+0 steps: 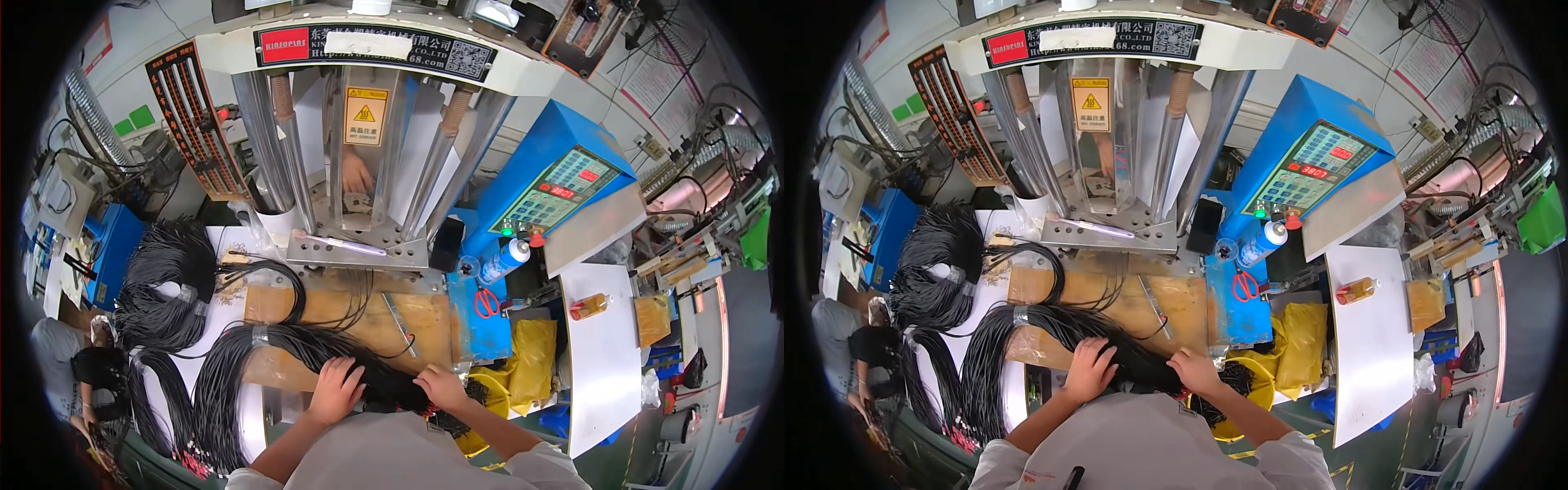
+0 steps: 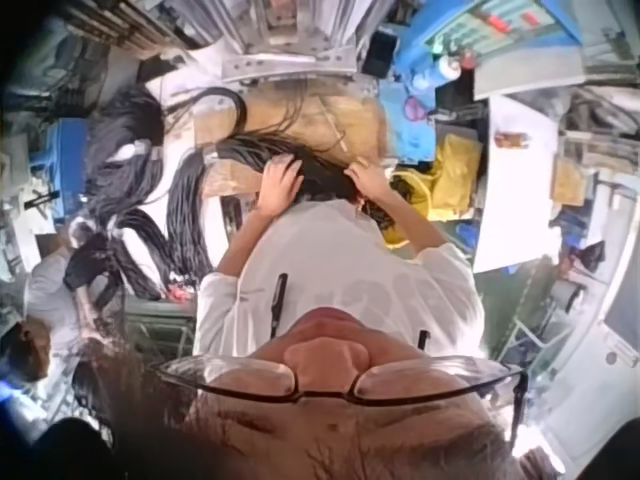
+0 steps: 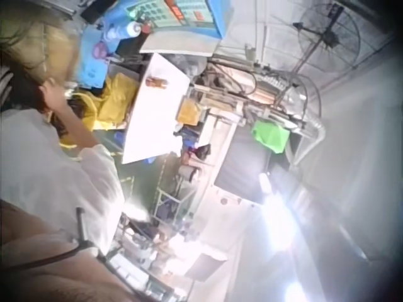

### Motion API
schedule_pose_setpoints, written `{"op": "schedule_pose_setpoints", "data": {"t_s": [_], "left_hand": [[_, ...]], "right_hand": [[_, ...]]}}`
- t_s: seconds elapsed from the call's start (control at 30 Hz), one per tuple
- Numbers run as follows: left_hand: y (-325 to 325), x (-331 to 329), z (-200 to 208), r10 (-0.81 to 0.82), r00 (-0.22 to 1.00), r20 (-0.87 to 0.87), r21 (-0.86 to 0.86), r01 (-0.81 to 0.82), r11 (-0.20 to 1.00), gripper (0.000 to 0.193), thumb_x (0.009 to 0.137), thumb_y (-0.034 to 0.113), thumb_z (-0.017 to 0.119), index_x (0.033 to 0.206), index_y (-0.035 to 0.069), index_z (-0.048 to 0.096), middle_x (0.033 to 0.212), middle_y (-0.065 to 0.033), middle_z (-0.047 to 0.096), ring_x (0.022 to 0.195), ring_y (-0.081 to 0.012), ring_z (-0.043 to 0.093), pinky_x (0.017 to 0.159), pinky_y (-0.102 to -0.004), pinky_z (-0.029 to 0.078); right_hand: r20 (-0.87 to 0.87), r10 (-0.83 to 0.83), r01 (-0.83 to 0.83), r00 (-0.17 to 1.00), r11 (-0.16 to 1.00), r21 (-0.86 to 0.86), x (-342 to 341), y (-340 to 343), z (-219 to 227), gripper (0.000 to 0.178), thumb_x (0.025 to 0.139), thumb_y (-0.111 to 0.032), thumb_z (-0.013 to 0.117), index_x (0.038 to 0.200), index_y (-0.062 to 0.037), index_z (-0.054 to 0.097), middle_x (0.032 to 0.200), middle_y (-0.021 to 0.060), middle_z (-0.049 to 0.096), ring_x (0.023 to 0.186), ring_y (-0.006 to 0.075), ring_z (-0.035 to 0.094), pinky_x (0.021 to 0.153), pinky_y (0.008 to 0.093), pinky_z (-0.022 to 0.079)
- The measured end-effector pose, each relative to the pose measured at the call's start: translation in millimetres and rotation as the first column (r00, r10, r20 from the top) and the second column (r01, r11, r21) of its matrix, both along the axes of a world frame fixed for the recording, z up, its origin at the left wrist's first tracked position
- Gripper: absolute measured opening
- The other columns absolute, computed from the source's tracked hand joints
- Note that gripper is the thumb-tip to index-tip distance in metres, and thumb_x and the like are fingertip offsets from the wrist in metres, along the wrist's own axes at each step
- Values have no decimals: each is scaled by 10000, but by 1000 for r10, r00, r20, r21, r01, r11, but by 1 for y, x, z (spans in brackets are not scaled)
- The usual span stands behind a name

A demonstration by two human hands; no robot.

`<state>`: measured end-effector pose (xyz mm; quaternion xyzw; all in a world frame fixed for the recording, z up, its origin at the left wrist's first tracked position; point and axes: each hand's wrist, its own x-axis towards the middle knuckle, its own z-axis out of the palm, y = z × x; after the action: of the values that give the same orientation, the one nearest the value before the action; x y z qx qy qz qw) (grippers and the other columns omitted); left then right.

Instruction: The person fits cable ends into a metal fixture, places the fixture into a vertical molding machine, and removes the molded cables after machine operation.

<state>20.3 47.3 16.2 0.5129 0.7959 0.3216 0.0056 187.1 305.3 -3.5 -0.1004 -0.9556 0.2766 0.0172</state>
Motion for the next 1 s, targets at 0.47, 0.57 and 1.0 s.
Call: {"op": "schedule_pose_setpoints", "data": {"t_s": [0.47,0.57,1.0], "left_hand": [[12,-4,-24,75,991,-115,-275,-104,956,716,879,536,701,1479,178,545,1629,-216,325,1502,-463,270,1206,-615,227],[11,-5,-25,52,993,-110,-284,-82,955,712,881,540,697,1472,172,550,1622,-212,336,1503,-458,270,1206,-615,223],[10,-6,-12,70,998,1,-202,-68,977,709,852,428,774,1424,80,544,1572,-231,381,1476,-466,303,1196,-622,242]], "right_hand": [[223,15,5,975,996,-93,34,14,10,255,1027,-282,587,1010,-34,646,1057,174,627,1019,396,622,865,486,520],[225,22,7,974,992,-127,43,18,13,240,1021,-267,594,1005,-32,643,1034,175,631,1022,394,621,870,486,520],[-249,-174,211,953,969,130,-25,28,11,415,909,-405,739,1101,-41,689,985,143,645,872,369,667,740,449,565]]}}
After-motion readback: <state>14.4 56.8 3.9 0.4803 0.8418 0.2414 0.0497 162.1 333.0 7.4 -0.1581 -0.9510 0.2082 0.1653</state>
